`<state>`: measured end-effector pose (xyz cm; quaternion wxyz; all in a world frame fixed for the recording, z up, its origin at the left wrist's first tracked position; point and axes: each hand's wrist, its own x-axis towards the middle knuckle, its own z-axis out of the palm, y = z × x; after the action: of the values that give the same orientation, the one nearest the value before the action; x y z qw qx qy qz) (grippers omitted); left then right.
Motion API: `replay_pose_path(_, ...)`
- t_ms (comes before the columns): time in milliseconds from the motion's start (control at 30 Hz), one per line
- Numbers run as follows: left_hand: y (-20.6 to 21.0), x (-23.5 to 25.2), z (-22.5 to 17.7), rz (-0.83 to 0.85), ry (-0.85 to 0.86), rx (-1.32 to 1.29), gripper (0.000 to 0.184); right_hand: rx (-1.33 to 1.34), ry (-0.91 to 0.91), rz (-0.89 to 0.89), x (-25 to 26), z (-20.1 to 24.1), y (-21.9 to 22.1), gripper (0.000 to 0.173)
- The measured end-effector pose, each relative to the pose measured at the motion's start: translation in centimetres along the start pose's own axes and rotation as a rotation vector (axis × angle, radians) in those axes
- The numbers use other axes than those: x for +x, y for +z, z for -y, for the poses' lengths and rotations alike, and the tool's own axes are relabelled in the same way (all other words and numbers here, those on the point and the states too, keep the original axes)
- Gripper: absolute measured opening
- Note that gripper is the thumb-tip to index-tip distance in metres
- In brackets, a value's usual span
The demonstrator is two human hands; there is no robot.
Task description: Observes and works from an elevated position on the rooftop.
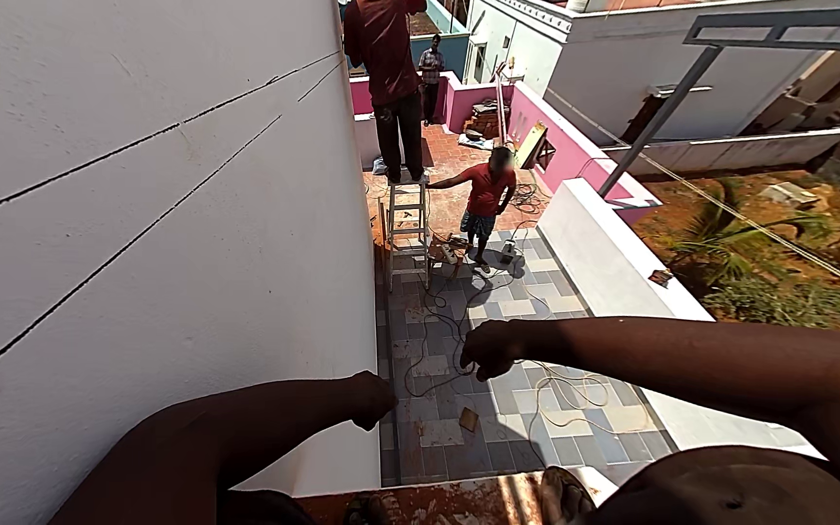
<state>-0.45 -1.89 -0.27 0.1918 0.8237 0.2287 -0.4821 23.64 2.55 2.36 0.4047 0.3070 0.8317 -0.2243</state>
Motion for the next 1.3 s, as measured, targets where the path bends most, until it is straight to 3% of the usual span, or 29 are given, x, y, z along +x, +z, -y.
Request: replay_pose_path(1300, -0.11, -0.10, -0.05, 0.006, 0.000, 0.004, 0.043, 0.033, 0.004, -0.013, -0.53, 0.45, -0.25, 0.041)
